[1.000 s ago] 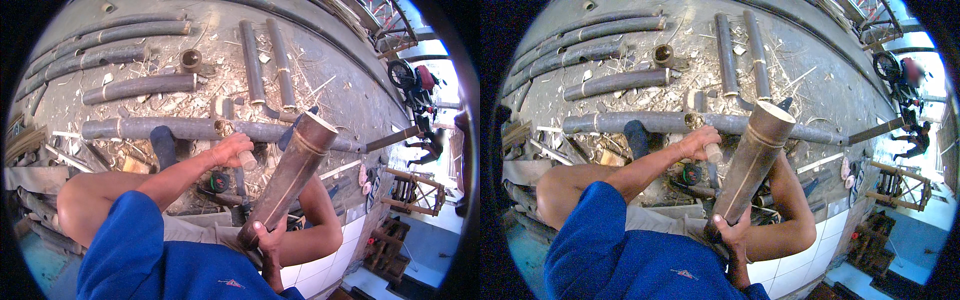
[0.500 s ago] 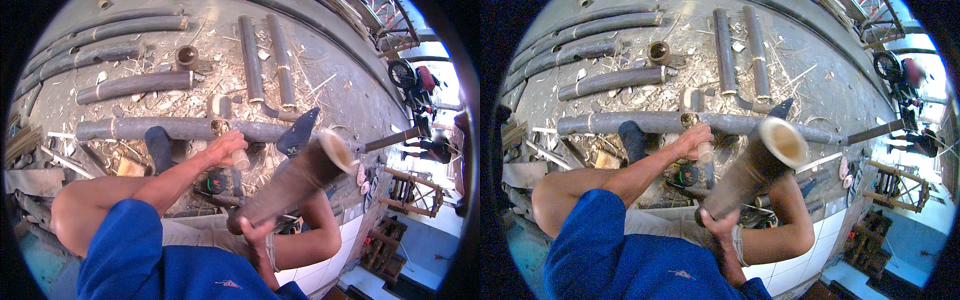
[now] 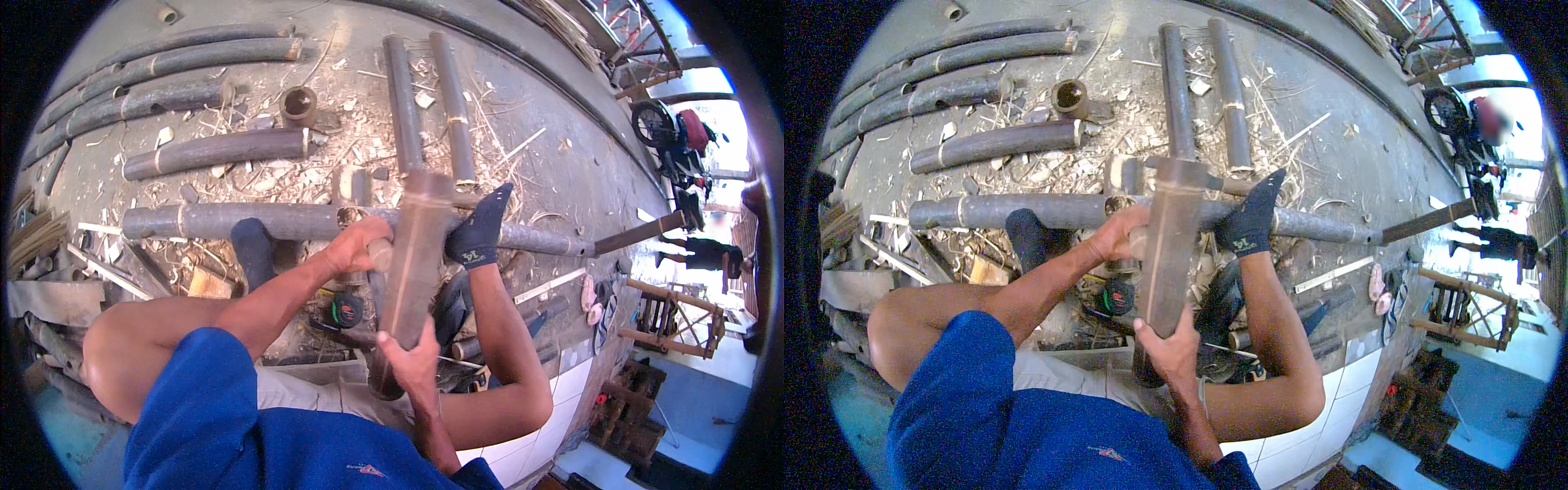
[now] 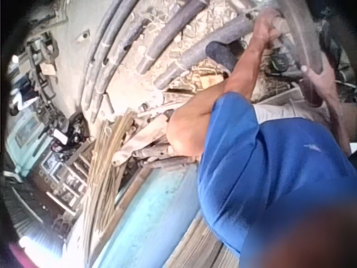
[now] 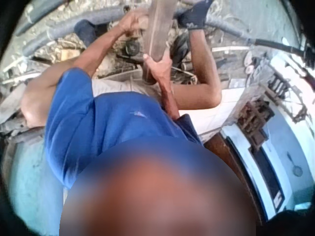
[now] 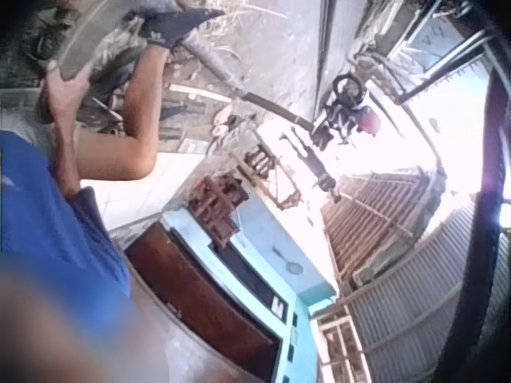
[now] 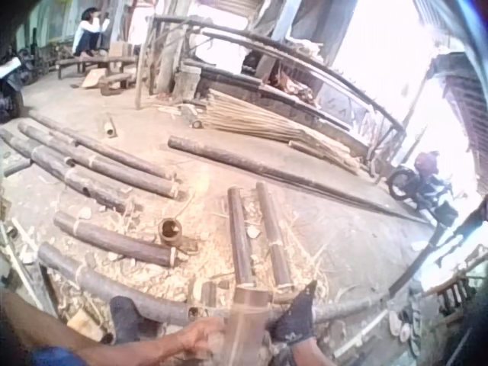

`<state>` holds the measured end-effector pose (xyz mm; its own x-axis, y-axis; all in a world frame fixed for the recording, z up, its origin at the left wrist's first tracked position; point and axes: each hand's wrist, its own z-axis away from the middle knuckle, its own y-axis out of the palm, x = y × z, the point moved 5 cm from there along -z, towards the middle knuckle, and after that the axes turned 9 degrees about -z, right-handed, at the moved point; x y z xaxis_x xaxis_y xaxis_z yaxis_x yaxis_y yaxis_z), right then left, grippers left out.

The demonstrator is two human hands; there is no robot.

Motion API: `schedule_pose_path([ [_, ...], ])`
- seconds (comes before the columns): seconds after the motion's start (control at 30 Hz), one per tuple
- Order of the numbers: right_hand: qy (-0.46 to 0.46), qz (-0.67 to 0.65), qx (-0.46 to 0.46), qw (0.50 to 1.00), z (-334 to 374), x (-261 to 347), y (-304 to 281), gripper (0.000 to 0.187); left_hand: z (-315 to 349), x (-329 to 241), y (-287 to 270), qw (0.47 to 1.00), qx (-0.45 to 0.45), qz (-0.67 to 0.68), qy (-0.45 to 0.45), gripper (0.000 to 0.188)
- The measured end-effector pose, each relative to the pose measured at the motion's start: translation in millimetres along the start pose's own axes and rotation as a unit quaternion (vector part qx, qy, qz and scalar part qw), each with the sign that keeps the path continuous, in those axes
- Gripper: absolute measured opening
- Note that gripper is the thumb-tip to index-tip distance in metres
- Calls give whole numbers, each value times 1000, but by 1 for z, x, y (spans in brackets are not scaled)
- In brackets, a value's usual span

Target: The person sits on the floor and repeatedly fits a small bamboo plug into a larger bamboo tube, tapping it with a wooden mallet to seat it. They adjust the pieces and check the fit multiple times before measuring the tube with a tape measure.

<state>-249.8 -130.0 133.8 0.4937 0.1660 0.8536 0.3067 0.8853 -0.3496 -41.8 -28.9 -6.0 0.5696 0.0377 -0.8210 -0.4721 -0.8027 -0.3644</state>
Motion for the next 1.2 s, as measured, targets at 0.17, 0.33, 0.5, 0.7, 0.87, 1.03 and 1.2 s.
schedule_pose_path([
  [0.17, -211, -144, -52, 966, 4, 39, -13, 72, -4, 13, 2, 987, 36, 20, -156, 35],
  [0.33, -10, 36, 44, 998, -9, 19, 10, 67, -17, 14, 14, 913, -10, 365, -183, 40],
  [0.5, -36, -12, -5, 999, 17, 6, -14, 72, -2, -22, 12, 998, 61, 4, -13, 38],
  [0.7, -48, -43, -26, 998, 30, 5, -35, 71, -4, -41, 1, 994, 39, -90, 52, 41],
  [0.87, -65, -10, -9, 998, 29, 7, -34, 74, -5, -38, -2, 993, 14, -106, 51, 43],
  [1.03, -46, -11, 7, 999, 34, -4, -33, 79, -4, -32, -2, 994, 26, -95, 39, 43],
  [1.2, -105, -38, -24, 994, 29, -6, -13, 88, 0, -31, -6, 995, -2, -79, 66, 42],
])
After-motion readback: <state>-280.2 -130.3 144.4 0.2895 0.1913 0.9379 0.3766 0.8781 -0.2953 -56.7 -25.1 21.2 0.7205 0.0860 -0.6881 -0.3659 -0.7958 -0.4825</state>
